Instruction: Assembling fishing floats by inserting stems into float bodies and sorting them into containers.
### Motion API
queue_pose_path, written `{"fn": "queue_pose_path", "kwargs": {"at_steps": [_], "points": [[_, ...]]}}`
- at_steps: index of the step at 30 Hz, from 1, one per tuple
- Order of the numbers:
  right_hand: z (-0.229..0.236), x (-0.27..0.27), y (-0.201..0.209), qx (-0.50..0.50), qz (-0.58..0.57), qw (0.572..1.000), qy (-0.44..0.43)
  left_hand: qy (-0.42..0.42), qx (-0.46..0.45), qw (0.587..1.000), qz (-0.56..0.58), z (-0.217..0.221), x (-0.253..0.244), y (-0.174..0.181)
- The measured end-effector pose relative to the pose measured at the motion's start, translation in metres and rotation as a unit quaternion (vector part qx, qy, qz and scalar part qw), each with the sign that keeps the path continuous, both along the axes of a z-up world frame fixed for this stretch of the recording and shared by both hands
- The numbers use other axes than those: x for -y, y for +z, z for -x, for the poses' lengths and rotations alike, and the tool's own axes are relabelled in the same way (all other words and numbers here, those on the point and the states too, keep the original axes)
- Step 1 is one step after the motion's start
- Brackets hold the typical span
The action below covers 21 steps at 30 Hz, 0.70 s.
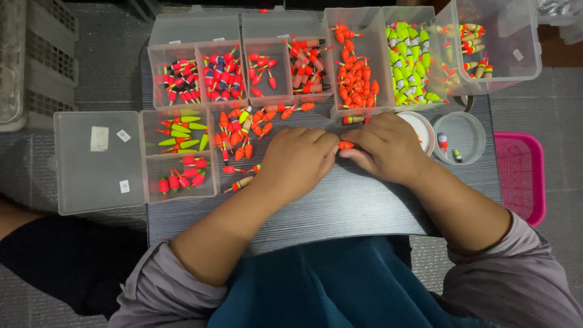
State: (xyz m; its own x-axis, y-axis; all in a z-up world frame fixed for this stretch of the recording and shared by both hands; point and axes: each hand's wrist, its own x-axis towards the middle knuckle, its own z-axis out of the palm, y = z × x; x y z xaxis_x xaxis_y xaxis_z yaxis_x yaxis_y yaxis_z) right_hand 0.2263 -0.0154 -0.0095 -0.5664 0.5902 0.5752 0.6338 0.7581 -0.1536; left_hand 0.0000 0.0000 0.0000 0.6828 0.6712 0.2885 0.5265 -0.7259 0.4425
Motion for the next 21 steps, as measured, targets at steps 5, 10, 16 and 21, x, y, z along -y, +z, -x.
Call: {"fn": "queue_pose_path", "kwargs": {"at_steps": [5,10,16,21], "points": [[-0.0037,-0.0012,-0.0066,-0.012,-0.006,1.000,0.007,0.000,-0.003,1.000,-0.003,0.0004,-0.0010,-0.0009],[-0.0020,-0.0001,-0.0039,0.002,-0.003,1.000,-0.004,-0.002,-0.004,1.000,-0.002,0.0001,-0.0014,0.0003],[-0.0022,0.0001,-0.0048,-0.003,0.008,1.000,-0.010,-0.004,-0.015,0.999,0.028,0.0003,-0.0020,0.0004],[-0.0034,-0.0011,-0.0064,0.015,-0.004,1.000,0.002,-0.008,-0.017,1.000,0.016,-0.0004,-0.0025,-0.0066]]}}
